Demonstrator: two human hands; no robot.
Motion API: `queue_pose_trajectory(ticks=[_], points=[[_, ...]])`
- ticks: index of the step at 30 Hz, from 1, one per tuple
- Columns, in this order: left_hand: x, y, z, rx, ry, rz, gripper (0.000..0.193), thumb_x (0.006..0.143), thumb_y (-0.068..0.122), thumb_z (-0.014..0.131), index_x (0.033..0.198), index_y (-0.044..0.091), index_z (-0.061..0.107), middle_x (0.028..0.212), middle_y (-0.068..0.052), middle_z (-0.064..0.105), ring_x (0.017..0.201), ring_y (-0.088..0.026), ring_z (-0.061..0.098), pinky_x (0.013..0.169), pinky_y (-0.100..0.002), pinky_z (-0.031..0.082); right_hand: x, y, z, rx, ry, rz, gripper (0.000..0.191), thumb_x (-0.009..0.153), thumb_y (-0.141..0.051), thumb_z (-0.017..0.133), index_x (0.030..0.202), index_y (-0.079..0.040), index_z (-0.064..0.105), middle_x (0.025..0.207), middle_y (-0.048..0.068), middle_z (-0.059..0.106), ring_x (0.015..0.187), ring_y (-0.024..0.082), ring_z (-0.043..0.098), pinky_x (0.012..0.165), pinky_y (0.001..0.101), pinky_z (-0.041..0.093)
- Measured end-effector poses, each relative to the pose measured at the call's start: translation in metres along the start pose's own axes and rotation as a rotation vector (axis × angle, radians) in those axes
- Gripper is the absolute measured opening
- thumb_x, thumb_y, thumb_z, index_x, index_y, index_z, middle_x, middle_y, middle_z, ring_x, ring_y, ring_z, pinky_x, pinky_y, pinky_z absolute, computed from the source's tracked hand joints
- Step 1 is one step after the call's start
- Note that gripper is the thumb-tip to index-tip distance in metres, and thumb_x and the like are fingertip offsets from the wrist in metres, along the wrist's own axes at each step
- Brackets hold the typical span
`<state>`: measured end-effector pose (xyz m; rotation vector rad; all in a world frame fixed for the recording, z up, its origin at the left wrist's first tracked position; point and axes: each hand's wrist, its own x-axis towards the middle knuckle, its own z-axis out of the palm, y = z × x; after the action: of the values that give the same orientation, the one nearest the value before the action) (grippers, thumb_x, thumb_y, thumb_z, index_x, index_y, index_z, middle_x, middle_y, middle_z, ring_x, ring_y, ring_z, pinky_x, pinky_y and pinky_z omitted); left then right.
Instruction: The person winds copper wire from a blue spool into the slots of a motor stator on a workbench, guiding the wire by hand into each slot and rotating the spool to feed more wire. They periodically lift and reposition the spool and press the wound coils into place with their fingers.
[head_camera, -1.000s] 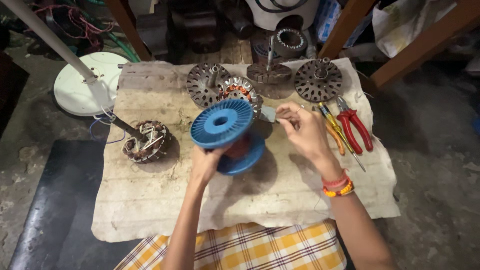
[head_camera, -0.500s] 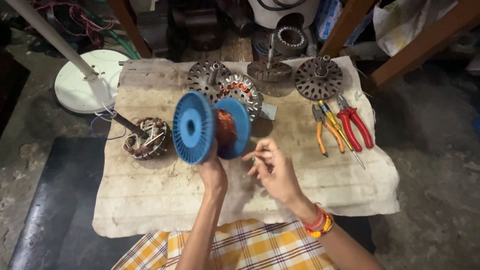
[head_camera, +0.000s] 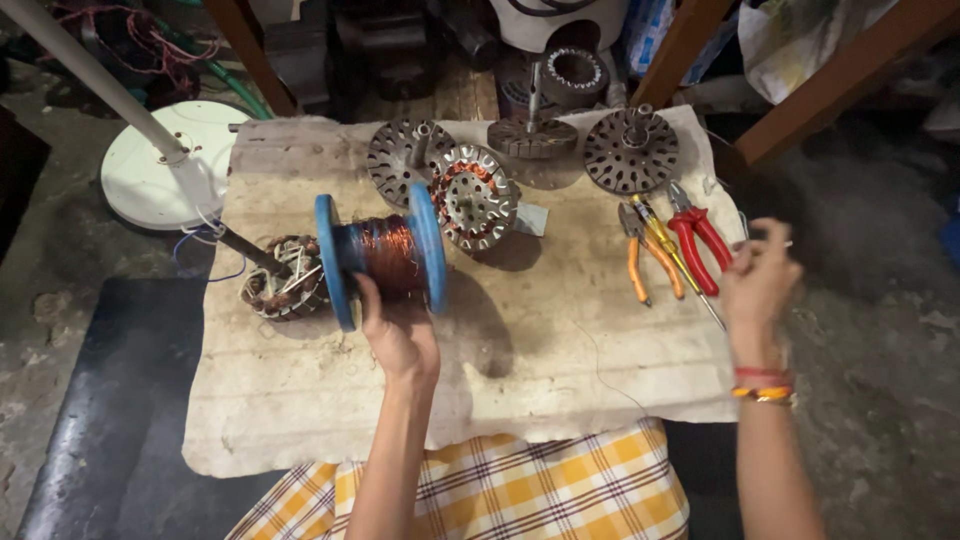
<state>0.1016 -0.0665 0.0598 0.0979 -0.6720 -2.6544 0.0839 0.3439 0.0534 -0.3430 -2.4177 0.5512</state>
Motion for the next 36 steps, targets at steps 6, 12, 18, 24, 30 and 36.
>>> queue_pose_trajectory(ticks=[6,12,18,24,30,36], points=[[-0.002,-0.006,-0.007,0.021,0.004,-0.052,0.041,0.101,0.033,0.063,0.135,0.010,0.060,0.132,-0.005,0.066,0.122,-0.020,0.061,0.110,-0.041,0.044,0.046,0.042,-0.011,-0.302,-0.150,0.062,0.038,0.098,-0.011,0.076,0.134,-0.007,0.064,0.093,0.020,0.073,0.091,0.039,0.072,0.086,0.0469,0.056],[0.002,-0.001,-0.016,-0.018,0.003,-0.034,0.036,0.104,0.031,0.062,0.134,0.010,0.061,0.129,-0.004,0.067,0.118,-0.019,0.062,0.108,-0.040,0.045,0.067,0.040,-0.022,-0.261,-0.747,0.302,0.088,0.082,-0.040,0.085,0.156,-0.015,0.044,0.103,0.016,0.079,0.104,0.032,0.073,0.097,0.0421,0.054],[0.013,0.005,-0.038,0.030,0.066,-0.059,0.037,0.103,0.034,0.063,0.131,0.009,0.064,0.125,-0.004,0.068,0.114,-0.019,0.062,0.104,-0.037,0.045,0.038,0.083,-0.037,-0.147,-0.738,0.174,0.080,0.083,-0.025,0.080,0.156,-0.018,0.048,0.111,0.013,0.079,0.103,0.027,0.073,0.094,0.0390,0.053],[0.014,-0.013,-0.049,0.115,0.074,-0.099,0.041,0.100,0.035,0.062,0.131,0.008,0.058,0.122,-0.009,0.068,0.113,-0.026,0.063,0.103,-0.047,0.046,0.024,0.114,-0.064,0.122,-1.042,0.660,0.066,0.100,0.004,0.047,0.161,-0.023,0.041,0.121,0.031,0.072,0.099,0.045,0.071,0.077,0.0540,0.060],[0.017,-0.019,-0.050,0.207,-0.005,-0.137,0.050,0.102,0.036,0.059,0.139,0.003,0.053,0.135,-0.013,0.064,0.126,-0.029,0.059,0.113,-0.048,0.043,0.043,0.066,-0.098,0.310,-0.755,0.700,0.060,0.111,-0.012,0.022,0.169,-0.022,0.011,0.130,0.026,0.065,0.107,0.044,0.068,0.089,0.0546,0.056],[0.014,-0.017,-0.042,0.170,0.054,-0.140,0.048,0.100,0.033,0.059,0.140,0.007,0.050,0.137,-0.012,0.060,0.126,-0.029,0.058,0.111,-0.050,0.045,0.045,0.072,-0.080,0.229,-0.843,0.754,0.054,0.115,-0.030,0.019,0.167,-0.015,0.026,0.115,0.034,0.068,0.104,0.042,0.069,0.094,0.0504,0.056]])
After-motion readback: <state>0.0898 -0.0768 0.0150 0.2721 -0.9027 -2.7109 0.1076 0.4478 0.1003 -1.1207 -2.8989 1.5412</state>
